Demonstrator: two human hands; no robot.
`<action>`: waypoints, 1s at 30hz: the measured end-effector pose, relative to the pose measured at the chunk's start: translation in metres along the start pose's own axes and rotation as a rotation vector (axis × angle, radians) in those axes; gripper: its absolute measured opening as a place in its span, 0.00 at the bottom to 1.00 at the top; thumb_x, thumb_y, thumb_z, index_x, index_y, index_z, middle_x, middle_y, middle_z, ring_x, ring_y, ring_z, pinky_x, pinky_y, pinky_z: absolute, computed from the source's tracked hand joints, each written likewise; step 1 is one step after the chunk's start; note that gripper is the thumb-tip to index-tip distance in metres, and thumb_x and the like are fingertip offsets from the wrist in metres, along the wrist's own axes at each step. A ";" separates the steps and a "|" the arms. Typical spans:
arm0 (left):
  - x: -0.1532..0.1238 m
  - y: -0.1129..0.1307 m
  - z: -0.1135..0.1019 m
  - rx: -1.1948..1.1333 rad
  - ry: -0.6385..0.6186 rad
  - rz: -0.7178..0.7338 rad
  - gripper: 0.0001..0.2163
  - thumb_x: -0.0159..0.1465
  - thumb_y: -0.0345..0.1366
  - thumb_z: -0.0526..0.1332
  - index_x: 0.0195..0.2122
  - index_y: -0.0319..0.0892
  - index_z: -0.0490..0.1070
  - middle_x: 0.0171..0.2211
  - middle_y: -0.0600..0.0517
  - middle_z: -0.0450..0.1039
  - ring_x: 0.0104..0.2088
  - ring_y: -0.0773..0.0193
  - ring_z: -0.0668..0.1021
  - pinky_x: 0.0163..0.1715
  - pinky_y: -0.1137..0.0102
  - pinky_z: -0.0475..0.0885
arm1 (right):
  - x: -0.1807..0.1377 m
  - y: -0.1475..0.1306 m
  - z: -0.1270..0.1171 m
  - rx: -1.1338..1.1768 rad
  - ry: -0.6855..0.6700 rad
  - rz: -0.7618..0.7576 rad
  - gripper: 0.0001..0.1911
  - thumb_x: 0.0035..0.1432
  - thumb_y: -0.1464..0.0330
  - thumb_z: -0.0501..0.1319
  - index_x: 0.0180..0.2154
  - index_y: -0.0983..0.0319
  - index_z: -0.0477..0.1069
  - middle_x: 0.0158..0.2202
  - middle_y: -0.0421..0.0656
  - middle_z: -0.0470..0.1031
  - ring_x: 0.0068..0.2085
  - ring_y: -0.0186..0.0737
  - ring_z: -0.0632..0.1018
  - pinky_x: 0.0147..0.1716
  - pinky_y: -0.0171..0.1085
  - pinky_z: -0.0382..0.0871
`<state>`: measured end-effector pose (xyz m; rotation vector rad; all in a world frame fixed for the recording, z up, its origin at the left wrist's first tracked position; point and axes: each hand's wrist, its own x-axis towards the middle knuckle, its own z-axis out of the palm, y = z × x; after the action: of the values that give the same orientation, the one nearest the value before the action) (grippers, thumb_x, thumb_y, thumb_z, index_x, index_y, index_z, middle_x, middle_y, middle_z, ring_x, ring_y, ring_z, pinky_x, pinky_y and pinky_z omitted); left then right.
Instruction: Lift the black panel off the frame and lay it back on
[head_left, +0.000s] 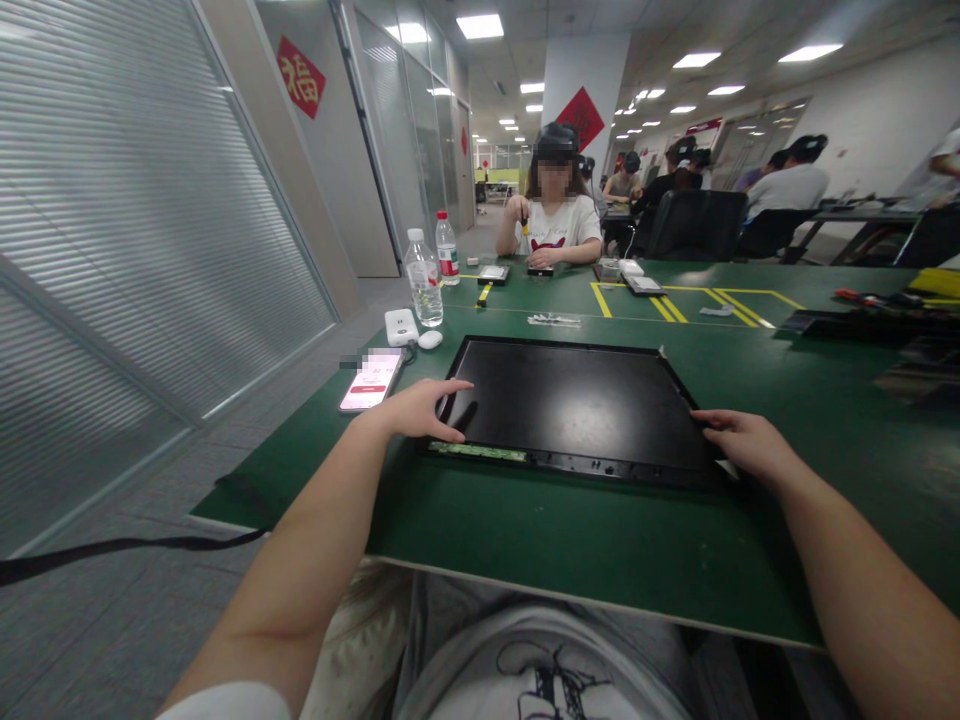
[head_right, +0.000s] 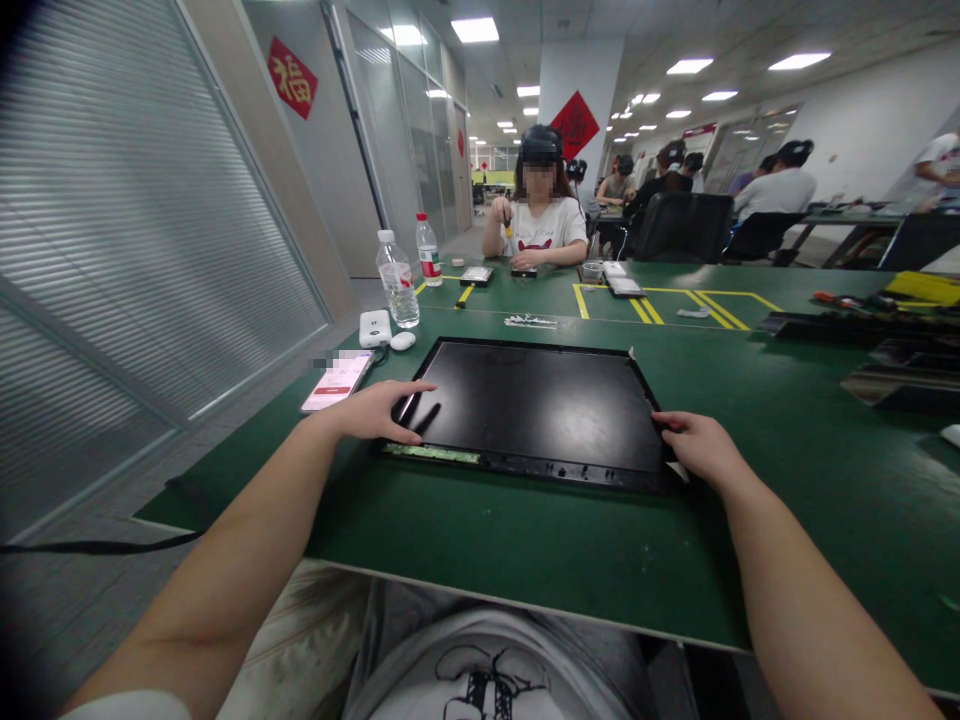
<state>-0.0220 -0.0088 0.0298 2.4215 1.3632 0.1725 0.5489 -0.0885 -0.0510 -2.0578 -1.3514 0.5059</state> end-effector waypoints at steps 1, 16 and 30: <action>0.000 -0.001 0.000 -0.008 0.000 0.004 0.47 0.53 0.54 0.78 0.75 0.51 0.71 0.69 0.44 0.77 0.67 0.38 0.79 0.66 0.58 0.73 | 0.000 0.000 0.000 -0.001 0.000 -0.002 0.23 0.49 0.63 0.69 0.47 0.60 0.90 0.33 0.47 0.85 0.29 0.44 0.81 0.34 0.43 0.79; 0.022 -0.004 0.016 -0.028 0.208 -0.091 0.29 0.61 0.29 0.61 0.64 0.45 0.82 0.64 0.46 0.83 0.66 0.46 0.81 0.71 0.57 0.71 | 0.002 0.004 0.002 0.038 -0.002 0.042 0.21 0.50 0.66 0.69 0.47 0.59 0.89 0.39 0.50 0.87 0.38 0.50 0.85 0.44 0.47 0.82; 0.024 -0.004 0.022 0.028 0.205 -0.082 0.31 0.61 0.25 0.57 0.64 0.44 0.82 0.65 0.45 0.82 0.67 0.46 0.80 0.71 0.58 0.71 | 0.004 0.004 0.004 0.266 -0.005 0.162 0.19 0.48 0.72 0.71 0.44 0.58 0.89 0.47 0.51 0.87 0.49 0.52 0.86 0.55 0.48 0.79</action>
<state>-0.0068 0.0077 0.0063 2.4200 1.5590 0.3929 0.5505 -0.0846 -0.0568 -1.9531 -1.0603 0.7204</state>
